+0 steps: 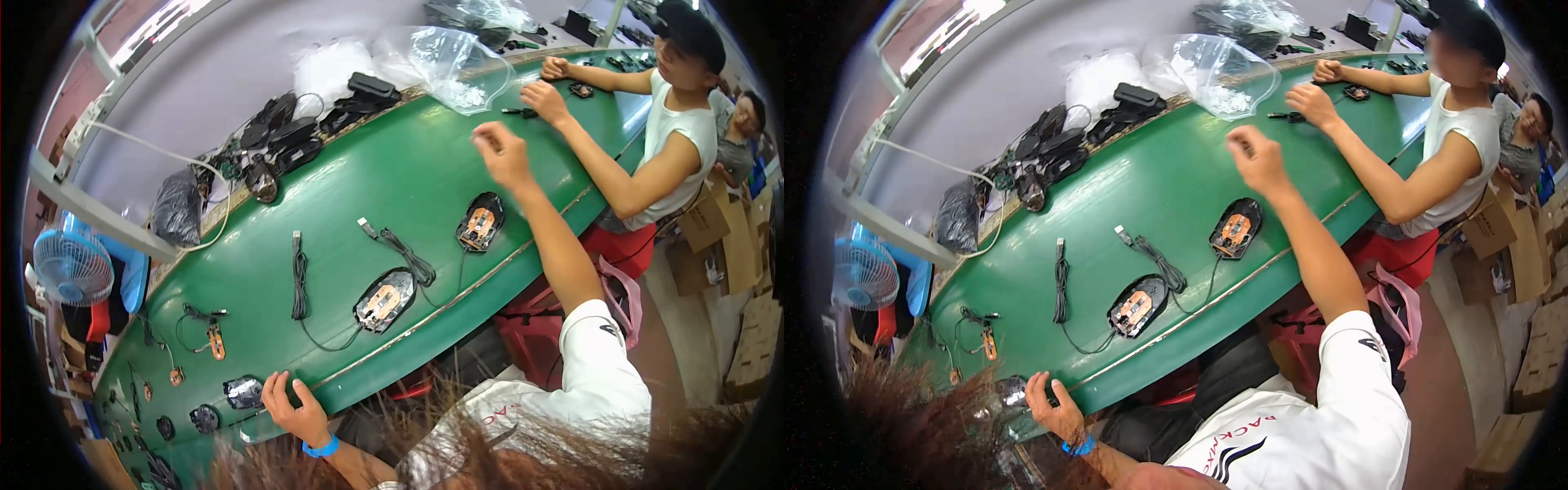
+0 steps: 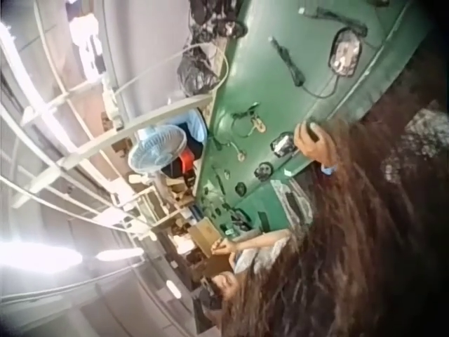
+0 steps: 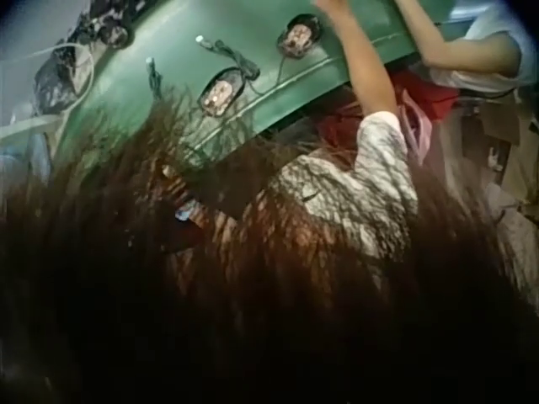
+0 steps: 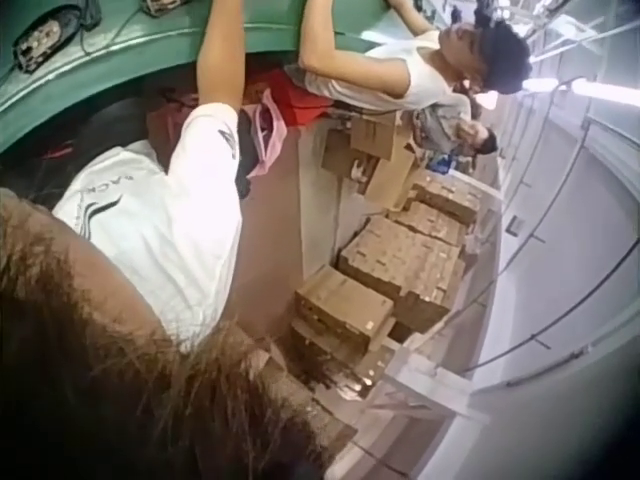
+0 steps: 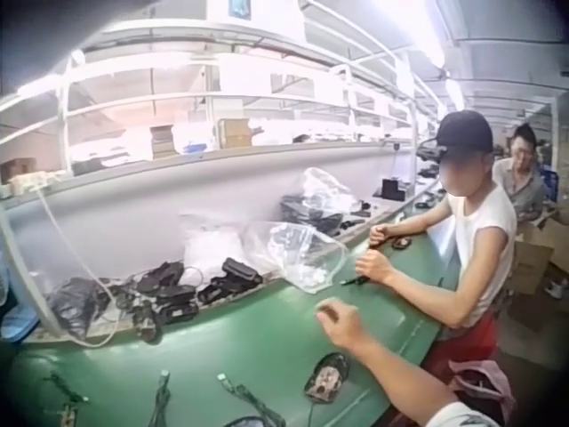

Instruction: Assembling the internal components and external shells of computer mice on a production line.

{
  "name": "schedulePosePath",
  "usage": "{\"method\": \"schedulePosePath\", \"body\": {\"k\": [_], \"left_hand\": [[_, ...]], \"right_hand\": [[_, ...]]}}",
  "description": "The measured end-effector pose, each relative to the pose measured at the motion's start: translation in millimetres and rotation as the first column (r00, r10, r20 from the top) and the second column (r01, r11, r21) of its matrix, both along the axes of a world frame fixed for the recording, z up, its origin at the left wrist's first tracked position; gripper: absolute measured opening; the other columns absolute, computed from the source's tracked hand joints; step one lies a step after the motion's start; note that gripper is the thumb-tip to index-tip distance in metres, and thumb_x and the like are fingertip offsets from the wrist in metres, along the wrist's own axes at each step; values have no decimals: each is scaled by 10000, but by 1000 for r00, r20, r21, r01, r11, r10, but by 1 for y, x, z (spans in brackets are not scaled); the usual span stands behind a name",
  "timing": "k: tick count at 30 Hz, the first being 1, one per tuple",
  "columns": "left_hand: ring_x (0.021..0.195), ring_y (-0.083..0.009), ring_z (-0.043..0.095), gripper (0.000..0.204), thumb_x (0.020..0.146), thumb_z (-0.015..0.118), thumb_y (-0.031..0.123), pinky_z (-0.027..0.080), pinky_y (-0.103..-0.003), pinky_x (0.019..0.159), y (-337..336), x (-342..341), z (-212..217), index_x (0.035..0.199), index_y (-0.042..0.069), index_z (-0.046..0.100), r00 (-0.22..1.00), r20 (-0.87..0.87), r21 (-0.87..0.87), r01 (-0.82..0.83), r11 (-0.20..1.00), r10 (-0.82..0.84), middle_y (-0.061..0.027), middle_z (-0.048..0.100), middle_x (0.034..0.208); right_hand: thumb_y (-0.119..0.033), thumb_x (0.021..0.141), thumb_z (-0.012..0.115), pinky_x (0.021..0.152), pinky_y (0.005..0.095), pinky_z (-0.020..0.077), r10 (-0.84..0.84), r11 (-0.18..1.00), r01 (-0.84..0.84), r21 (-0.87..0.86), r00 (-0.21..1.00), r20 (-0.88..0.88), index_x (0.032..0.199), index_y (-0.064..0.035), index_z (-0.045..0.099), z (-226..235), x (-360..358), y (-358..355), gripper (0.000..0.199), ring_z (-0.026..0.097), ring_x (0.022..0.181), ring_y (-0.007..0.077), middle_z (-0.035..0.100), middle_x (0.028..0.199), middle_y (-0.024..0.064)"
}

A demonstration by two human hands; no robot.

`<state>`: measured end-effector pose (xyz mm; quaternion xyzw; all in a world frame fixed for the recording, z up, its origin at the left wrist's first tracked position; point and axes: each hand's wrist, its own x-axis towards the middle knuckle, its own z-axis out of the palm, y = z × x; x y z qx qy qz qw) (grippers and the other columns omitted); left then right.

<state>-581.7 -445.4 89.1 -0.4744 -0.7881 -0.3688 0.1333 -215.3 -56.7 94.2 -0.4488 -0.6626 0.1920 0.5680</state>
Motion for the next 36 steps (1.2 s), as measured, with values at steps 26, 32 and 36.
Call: {"method": "schedulePosePath", "body": {"k": [26,32,36], "left_hand": [[1152,-371,574,230,905,623,84,430,-476,1035,-4,3,3,1100,-30,669,998,63,-68,-25,997,29,-193,616,1213],[1157,-372,578,228,894,631,76,446,-480,1010,-6,2,4,1093,-26,675,998,50,-70,-30,997,34,-187,620,1220],[1145,-371,580,217,887,628,67,456,-483,988,-1,4,5,1077,-26,678,998,49,-63,-23,998,26,-181,618,1219]], "right_hand": [[-80,856,693,792,416,541,316,931,-364,1,810,493,998,-50,713,10,-7,-24,146,664,889,345,672,962,133],[-47,857,700,778,393,542,351,921,-388,-42,778,521,1004,-43,710,7,-14,-27,148,664,860,323,664,938,133],[-15,841,694,793,391,542,375,913,-403,-58,777,506,990,-35,706,4,-10,-24,152,665,873,319,663,945,129]]}}
